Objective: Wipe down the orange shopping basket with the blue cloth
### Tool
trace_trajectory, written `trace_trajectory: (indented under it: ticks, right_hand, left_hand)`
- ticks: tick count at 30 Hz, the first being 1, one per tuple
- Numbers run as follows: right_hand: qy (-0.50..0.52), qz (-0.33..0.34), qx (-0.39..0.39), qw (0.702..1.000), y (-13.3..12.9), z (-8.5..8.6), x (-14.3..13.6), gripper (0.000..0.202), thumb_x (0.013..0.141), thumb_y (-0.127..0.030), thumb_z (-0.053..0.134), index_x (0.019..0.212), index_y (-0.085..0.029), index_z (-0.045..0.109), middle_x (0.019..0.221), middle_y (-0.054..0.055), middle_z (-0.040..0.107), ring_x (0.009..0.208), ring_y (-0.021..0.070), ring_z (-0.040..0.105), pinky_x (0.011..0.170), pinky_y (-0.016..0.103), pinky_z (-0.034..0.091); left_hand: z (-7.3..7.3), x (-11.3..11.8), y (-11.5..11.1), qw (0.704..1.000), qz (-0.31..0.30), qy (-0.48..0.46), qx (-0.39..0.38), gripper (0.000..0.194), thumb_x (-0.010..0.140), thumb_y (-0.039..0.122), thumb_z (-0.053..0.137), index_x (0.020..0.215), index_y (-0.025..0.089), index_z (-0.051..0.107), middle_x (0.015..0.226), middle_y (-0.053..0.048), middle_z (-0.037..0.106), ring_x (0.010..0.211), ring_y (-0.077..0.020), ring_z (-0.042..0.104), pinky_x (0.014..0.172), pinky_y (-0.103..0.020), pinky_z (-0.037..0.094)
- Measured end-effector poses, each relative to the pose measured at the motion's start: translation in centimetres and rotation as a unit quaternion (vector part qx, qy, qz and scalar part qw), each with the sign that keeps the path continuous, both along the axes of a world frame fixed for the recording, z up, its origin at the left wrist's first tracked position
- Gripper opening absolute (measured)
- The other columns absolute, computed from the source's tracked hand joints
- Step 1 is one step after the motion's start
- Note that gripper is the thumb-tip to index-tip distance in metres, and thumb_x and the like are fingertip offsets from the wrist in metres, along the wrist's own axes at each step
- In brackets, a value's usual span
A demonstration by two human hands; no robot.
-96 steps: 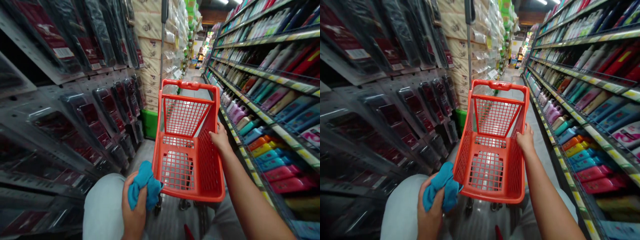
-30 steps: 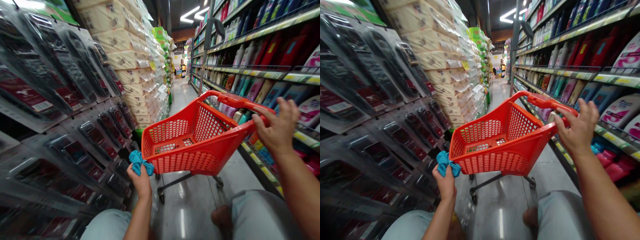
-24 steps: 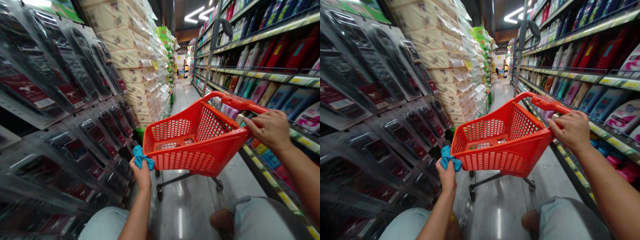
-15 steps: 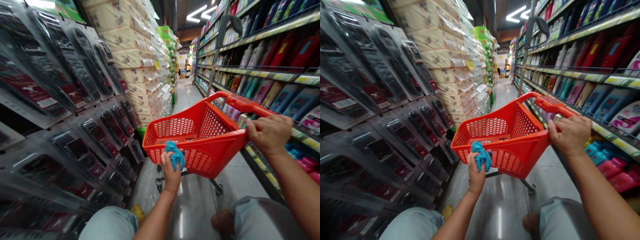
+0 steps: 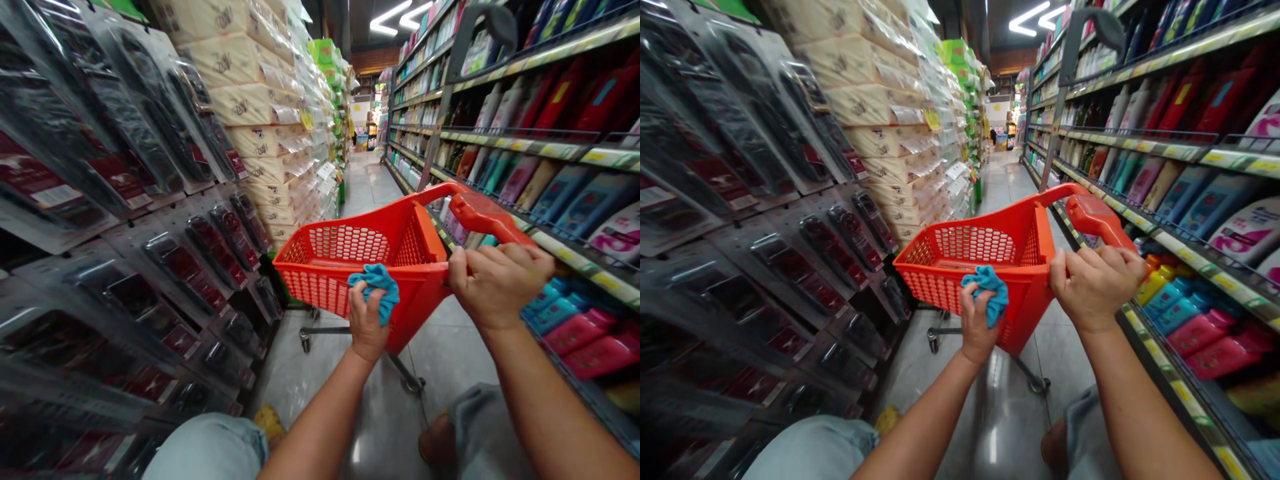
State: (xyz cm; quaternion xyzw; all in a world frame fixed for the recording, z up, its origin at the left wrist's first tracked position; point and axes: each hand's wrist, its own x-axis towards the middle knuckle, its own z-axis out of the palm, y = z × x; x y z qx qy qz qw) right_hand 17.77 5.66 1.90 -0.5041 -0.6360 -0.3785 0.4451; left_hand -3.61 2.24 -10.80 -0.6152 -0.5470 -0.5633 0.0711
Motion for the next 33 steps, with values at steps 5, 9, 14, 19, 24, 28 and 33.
trace_trajectory:
  ticks: [5,9,14,19,24,28,33]
  right_hand:
    - [0.002,0.005,-0.014,1.000,-0.4,0.1,-0.5,0.042,0.090,-0.031,0.054,0.049,-0.021,0.049,0.050,0.001,0.052,0.064,0.0167,0.040,0.080,0.040,0.030]
    - [0.004,-0.005,-0.023,1.000,-0.3,0.1,-1.1,0.040,0.090,-0.030,0.054,0.050,-0.021,0.051,0.051,0.000,0.053,0.065,0.0160,0.040,0.080,0.039,0.030]
    - [-0.005,-0.020,-0.029,0.999,-0.9,0.3,-2.4,0.041,0.090,-0.029,0.055,0.051,-0.020,0.052,0.051,0.000,0.053,0.066,0.0160,0.041,0.081,0.038,0.028]
    - [0.009,-0.018,-0.049,0.999,-1.6,0.5,-3.0,0.043,0.093,-0.030,0.052,0.051,-0.020,0.053,0.053,0.001,0.054,0.068,0.0168,0.040,0.082,0.038,0.027]
    - [0.001,-0.022,-0.056,0.998,-2.4,0.7,-3.4,0.043,0.096,-0.030,0.049,0.056,-0.019,0.056,0.058,0.002,0.057,0.070,0.0176,0.042,0.084,0.040,0.028]
    - [-0.016,-0.017,-0.064,0.998,-4.1,1.1,-4.6,0.040,0.098,-0.030,0.050,0.060,-0.020,0.057,0.059,0.002,0.057,0.072,0.0187,0.044,0.085,0.041,0.029]
    - [-0.004,0.055,-0.097,0.994,-8.5,2.2,-7.0,0.020,0.097,-0.025,0.054,0.086,-0.018,0.070,0.077,0.005,0.071,0.079,0.0221,0.055,0.088,0.045,0.033]
  left_hand:
    - [-2.5,-2.7,0.6,0.999,0.038,-0.021,-0.021,0.031,0.078,0.013,0.067,0.107,0.025,0.062,0.122,-0.009,0.053,0.118,-0.0251,0.054,0.105,-0.045,0.044]
    - [-3.7,-5.1,2.3,0.983,0.136,-0.118,-0.044,0.034,0.080,0.011,0.061,0.113,0.019,0.057,0.131,-0.015,0.048,0.130,-0.0280,0.049,0.112,-0.047,0.040]
    - [-4.5,-6.9,3.8,0.933,0.243,-0.247,-0.100,0.037,0.093,0.034,0.062,0.126,0.017,0.056,0.132,-0.011,0.056,0.120,-0.0268,0.056,0.102,-0.051,0.049]
    - [-6.2,-2.1,0.7,0.936,0.171,-0.271,-0.147,0.030,0.091,0.027,0.063,0.119,0.016,0.059,0.119,-0.008,0.061,0.108,-0.0226,0.061,0.096,-0.046,0.052]
    - [-6.5,5.5,-4.8,0.957,0.015,-0.249,-0.150,0.041,0.069,0.001,0.057,0.105,0.021,0.058,0.103,-0.005,0.059,0.101,-0.0191,0.062,0.095,-0.035,0.051]
    - [-1.9,5.3,-5.5,0.961,-0.027,-0.254,-0.103,0.035,0.081,0.010,0.055,0.113,0.023,0.056,0.111,-0.006,0.060,0.109,-0.0198,0.060,0.101,-0.036,0.048]
    - [3.8,2.3,-4.9,0.975,-0.014,-0.222,-0.025,0.033,0.090,0.022,0.055,0.122,0.026,0.055,0.127,-0.008,0.056,0.126,-0.0226,0.053,0.112,-0.041,0.040]
